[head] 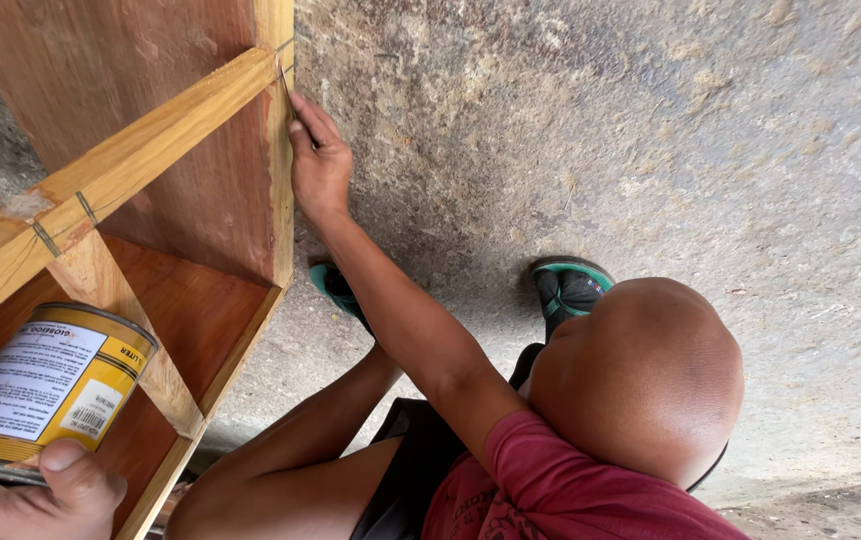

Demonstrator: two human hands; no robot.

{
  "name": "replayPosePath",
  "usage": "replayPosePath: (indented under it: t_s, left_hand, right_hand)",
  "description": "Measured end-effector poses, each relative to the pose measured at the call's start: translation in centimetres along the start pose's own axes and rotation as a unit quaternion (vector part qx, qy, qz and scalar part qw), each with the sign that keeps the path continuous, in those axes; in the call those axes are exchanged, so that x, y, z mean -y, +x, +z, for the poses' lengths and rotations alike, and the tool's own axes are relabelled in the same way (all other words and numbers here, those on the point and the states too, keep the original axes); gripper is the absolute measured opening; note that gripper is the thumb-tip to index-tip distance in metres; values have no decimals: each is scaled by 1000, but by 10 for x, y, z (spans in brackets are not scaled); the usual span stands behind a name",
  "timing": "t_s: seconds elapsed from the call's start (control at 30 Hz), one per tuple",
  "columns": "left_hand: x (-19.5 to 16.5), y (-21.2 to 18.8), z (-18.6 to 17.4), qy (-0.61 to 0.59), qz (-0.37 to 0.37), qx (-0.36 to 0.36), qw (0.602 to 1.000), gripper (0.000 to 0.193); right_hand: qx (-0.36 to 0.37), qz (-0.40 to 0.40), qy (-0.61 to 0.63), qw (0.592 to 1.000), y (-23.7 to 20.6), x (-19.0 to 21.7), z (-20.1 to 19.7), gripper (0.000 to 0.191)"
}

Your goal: The person sits on the floor beside a wooden shelf frame and scrapes its surface with a knife. They dip the knife into a can to scoop a paste-like substance and spread it onto the wood, then hammer nails into the shelf frame, holding nails in place with one hand while striking with a hammer in the other.

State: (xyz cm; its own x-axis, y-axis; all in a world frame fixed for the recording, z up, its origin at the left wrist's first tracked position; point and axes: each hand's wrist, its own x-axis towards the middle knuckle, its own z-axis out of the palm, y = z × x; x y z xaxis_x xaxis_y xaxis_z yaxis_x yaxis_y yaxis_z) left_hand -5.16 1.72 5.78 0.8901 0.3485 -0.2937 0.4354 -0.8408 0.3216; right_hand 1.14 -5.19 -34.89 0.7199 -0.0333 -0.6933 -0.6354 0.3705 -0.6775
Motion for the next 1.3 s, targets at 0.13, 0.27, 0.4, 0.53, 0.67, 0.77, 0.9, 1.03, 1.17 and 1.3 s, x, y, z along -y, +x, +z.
replayPosePath:
  t_s: [0.13,0.27,0.4,0.53,0.67,0.77,0.9,1.03,1.17,1.3]
  left_hand:
    - [-4,2,0,27,13,3,1000,66]
    - [-1,-3,-1,33,6,-8,999,65]
    - [6,-3,-3,0,21,6,1000,66]
    - [3,1,-3,-28,31,-4,999,62]
    - [2,13,5,-6,81,-41,996,54]
    - [-4,15,5,102,90,-75,988,49]
    - [-9,15,9,170,119,-107,972,42]
    - [-11,18,16,208,132,-137,959,40]
    - [-10,20,21,225,140,-152,952,39]
    - [-8,17,24,244,142,-159,946,37]
  right_hand:
    - [-6,1,23,1000,-4,-1,-4,35]
    - [-6,-9,-2,1000,-8,-2,-1,37]
    - [-2,13,38,999,-9,0,-5,34]
    - [-2,78,47,996,-7,9,-8,35]
    - [-41,65,142,987,23,28,-5,34]
    - [-22,28,27,999,69,45,0,41]
    - [-51,-96,30,994,118,59,20,36]
    - [-27,-15,66,997,127,62,20,41]
    - [9,-23,121,992,99,71,17,30]
    - [7,-46,221,974,58,114,22,22]
